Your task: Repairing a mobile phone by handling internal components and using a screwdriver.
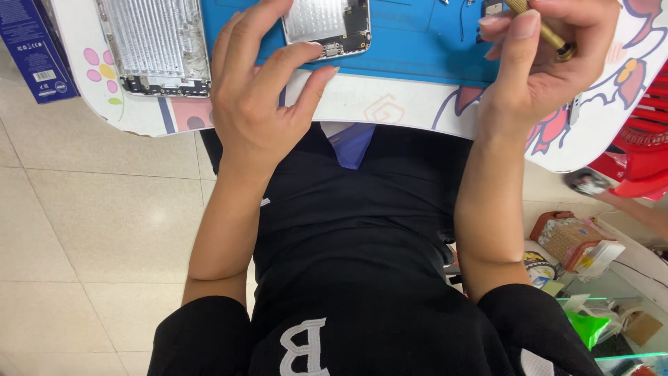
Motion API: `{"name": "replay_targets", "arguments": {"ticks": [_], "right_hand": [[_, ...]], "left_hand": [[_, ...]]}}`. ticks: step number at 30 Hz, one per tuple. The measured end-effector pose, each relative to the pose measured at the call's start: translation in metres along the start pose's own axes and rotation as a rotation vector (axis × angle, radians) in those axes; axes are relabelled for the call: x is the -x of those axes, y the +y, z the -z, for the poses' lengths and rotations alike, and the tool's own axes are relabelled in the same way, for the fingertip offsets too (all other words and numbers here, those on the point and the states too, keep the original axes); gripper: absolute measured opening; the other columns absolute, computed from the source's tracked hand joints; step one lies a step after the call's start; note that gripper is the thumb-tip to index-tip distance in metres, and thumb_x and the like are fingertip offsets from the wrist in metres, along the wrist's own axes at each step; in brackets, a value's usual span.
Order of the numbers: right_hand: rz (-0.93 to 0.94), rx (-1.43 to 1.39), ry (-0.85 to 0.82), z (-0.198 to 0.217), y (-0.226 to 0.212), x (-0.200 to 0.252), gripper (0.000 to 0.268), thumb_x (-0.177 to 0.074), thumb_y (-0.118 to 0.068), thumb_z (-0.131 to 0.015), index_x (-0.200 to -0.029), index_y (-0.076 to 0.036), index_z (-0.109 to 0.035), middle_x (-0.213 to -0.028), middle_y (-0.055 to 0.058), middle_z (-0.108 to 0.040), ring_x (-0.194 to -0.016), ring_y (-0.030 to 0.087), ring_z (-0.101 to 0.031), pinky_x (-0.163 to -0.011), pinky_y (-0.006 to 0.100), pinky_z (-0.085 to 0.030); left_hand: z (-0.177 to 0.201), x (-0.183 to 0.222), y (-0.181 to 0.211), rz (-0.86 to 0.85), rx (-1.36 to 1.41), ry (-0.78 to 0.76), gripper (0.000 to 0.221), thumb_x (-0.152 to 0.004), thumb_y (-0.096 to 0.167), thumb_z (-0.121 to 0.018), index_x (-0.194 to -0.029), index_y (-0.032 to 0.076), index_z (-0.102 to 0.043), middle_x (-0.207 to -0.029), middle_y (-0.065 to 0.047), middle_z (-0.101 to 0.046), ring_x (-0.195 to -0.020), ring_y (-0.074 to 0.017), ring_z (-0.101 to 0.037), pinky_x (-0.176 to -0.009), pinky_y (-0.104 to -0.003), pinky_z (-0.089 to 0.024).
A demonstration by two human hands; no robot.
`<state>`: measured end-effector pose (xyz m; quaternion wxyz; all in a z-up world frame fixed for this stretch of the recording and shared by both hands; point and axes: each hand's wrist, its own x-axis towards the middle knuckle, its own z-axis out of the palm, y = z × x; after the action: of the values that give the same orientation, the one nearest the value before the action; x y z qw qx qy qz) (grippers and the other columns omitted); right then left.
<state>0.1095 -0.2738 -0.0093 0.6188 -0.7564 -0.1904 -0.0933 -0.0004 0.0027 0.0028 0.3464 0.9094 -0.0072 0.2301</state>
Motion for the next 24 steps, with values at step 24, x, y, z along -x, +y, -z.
{"name": "replay_targets", "arguments": {"ticks": [24], "right_hand": [[0.073, -0.106, 0.016, -0.012, 0.001, -0.004, 0.010, -0.120, -0.013, -0.050, -0.127, -0.006, -0.051, -0.103, 0.015, -0.070, -0.070, 0.016, -0.058, -0.058, 0.025, -0.046]], "left_hand": [[-0.004, -0.018, 0.011, -0.057, 0.076, 0.054, 0.028, -0.092, 0.012, -0.095, -0.111, 0.007, -0.074, -0.138, -0.013, -0.059, -0.131, -0.0339, -0.056, -0.114, -0.046, -0.048]]}}
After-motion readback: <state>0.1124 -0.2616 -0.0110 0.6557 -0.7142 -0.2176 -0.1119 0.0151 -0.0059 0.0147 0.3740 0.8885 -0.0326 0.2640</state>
